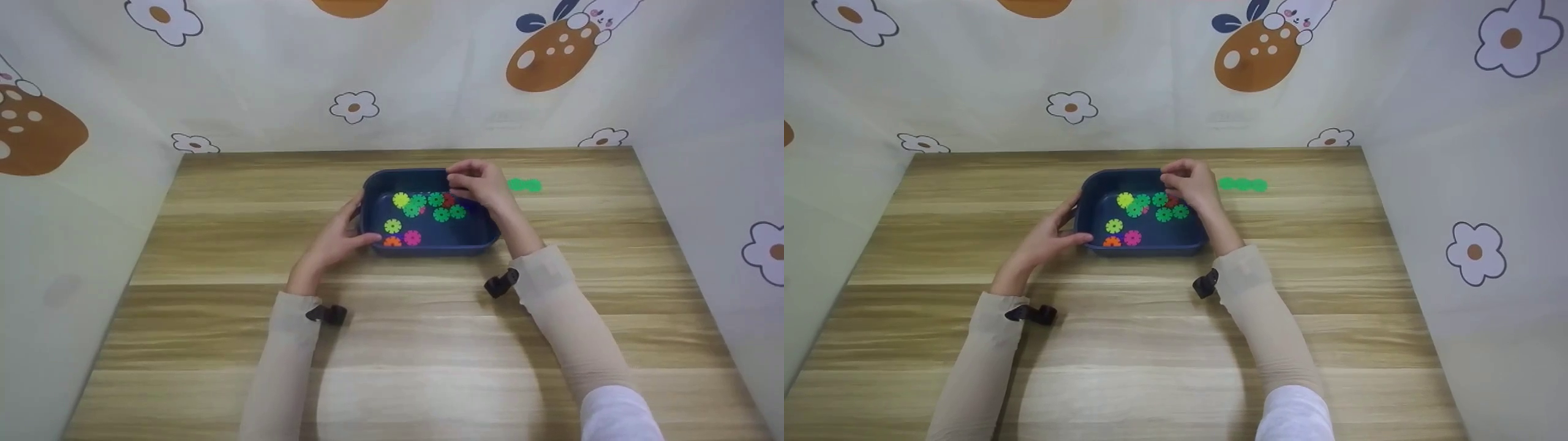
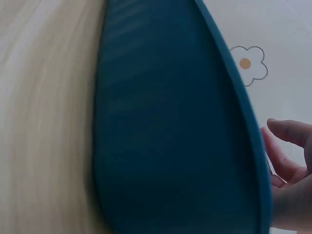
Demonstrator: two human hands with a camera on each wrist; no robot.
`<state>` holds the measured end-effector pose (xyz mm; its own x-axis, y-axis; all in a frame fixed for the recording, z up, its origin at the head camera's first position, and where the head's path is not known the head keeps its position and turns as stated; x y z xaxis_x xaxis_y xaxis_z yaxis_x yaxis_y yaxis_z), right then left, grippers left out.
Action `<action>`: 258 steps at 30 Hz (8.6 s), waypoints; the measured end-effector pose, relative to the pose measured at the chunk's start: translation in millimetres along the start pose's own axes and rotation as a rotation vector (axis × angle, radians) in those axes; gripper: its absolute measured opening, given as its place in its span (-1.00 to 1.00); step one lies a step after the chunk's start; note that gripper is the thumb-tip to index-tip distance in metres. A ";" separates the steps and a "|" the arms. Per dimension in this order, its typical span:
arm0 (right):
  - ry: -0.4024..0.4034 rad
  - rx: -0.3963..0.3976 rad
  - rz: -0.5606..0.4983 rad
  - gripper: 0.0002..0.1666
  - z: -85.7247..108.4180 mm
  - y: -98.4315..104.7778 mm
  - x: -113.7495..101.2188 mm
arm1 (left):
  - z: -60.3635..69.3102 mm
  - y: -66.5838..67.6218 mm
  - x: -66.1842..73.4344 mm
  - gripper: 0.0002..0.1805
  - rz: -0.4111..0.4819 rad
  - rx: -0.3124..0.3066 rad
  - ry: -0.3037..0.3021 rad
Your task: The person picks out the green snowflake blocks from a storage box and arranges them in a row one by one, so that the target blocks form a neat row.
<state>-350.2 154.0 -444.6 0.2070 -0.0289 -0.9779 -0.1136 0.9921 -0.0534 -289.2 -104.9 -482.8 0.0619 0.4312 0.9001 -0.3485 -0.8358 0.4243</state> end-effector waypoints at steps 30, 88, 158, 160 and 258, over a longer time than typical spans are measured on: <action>-0.150 0.007 0.290 -0.71 -26.7 -43.5 45.9 | 1.5 1.1 0.5 0.04 -0.013 0.002 -0.008; -0.109 -0.041 0.271 -0.83 -32.4 -54.3 47.0 | 0.2 0.5 -2.5 0.05 -0.007 0.006 -0.010; 0.001 0.187 -0.190 -0.84 -7.2 110.2 -18.0 | 0.0 1.3 -1.8 0.04 -0.069 0.013 -0.014; -0.006 0.202 -0.189 -0.83 -6.5 116.3 -15.7 | -0.3 0.9 -2.2 0.04 -0.060 0.011 -0.017; -0.208 0.467 0.157 -0.54 4.8 214.2 50.5 | 0.8 0.9 -1.9 0.05 -0.076 0.017 0.001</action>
<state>-359.4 365.6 -504.4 0.4157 0.1024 -0.9037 0.2761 0.9325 0.2327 -288.9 -106.7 -484.1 0.0862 0.4940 0.8652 -0.3272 -0.8062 0.4929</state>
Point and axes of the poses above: each hand's wrist, its own z-axis away from the middle knuckle, its own y-axis out of the back of the hand, x = y × z, the point moved 9 cm from there along -z, towards the middle knuckle, and after that the axes turned 5 degrees about -z, right-handed, at the moved point
